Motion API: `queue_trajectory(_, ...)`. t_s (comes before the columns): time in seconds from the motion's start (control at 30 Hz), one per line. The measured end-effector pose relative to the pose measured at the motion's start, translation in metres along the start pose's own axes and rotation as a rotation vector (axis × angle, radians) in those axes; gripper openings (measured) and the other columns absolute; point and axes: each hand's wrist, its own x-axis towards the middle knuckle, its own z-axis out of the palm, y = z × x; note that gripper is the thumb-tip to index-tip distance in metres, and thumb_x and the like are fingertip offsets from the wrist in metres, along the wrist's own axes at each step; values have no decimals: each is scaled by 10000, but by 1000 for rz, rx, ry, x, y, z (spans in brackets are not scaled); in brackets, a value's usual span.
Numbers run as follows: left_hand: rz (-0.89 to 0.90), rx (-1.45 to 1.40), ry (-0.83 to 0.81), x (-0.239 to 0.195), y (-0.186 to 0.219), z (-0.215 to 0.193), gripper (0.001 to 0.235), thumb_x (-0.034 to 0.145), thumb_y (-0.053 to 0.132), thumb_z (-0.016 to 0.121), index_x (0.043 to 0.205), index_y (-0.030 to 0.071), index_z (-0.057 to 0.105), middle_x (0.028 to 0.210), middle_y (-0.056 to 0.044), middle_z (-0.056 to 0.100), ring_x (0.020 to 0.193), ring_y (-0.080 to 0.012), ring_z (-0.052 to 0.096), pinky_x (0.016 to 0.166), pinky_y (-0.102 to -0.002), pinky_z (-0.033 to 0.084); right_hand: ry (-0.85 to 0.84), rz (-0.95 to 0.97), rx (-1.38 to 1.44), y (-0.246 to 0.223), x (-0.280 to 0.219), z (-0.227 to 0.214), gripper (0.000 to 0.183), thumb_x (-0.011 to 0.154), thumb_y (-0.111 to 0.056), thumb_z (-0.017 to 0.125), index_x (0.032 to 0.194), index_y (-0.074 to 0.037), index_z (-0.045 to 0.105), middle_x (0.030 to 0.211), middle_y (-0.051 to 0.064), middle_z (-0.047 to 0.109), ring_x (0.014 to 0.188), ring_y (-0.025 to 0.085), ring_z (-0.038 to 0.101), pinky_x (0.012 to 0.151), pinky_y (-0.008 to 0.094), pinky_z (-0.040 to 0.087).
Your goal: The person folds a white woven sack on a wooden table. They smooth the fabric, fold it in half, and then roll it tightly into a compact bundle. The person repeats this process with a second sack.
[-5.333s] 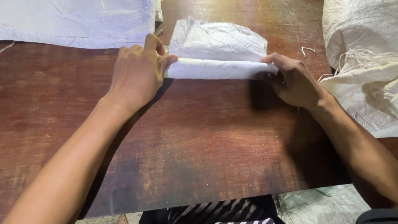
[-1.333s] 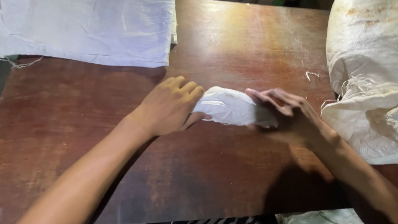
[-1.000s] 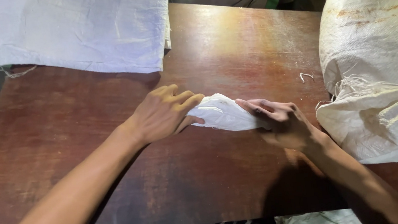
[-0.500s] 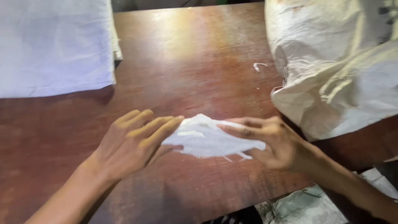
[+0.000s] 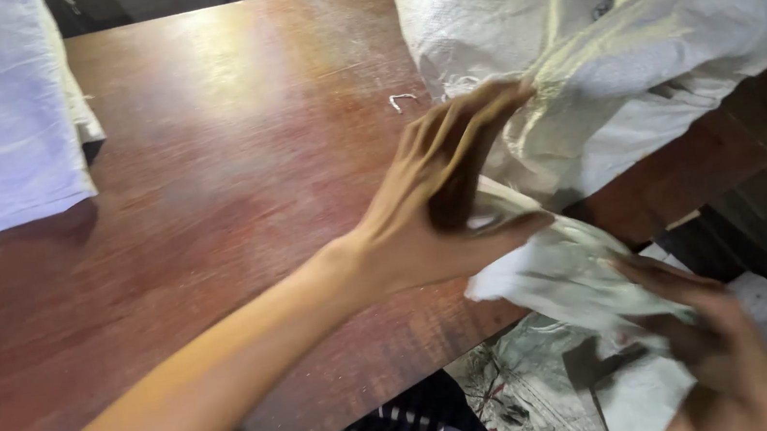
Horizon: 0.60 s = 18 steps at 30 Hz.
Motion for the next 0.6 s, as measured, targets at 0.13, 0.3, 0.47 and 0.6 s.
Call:
queue_trajectory(0.13, -143, -170, 322, 46, 10, 54, 1057, 925, 580, 767, 1608, 62, 150, 1600, -240, 348, 1435, -406, 432, 1221, -565, 359, 115, 136, -52, 29, -54, -85, 446, 927, 24, 566, 1371, 68, 555, 1506, 236, 560, 1307, 328, 614, 949, 443, 608)
queue_trajectory(0.3, -305, -243, 390, 88, 0, 69, 1088, 811, 430, 811, 1578, 33, 150, 1423, -275, 477, 1294, -439, 529, 1110, -556, 445, 374, 377, -19, 16, -59, -82, 528, 960, -37, 685, 1464, 102, 611, 1074, 338, 704, 823, 380, 699, 700, 429, 571)
queue_trajectory(0.47, -181, -397, 417, 93, -33, 86, 561, 1024, 47, 660, 1501, 146, 382, 1375, -193, 664, 1220, -369, 681, 1084, -420, 574, 451, 17, 491, -6, -26, -52, 403, 934, -88, 718, 1282, 106, 658, 817, 236, 703, 579, 249, 690, 478, 321, 513)
queue_trajectory(0.6, -257, -376, 274, 109, -20, 37, 528, 1016, 131, 698, 1472, 119, 431, 1198, -190, 726, 1016, -329, 718, 960, -416, 596, 615, 280, 139, -5, -5, -32, 346, 981, -70, 655, 1274, 111, 631, 840, 209, 684, 644, 240, 645, 516, 315, 458)
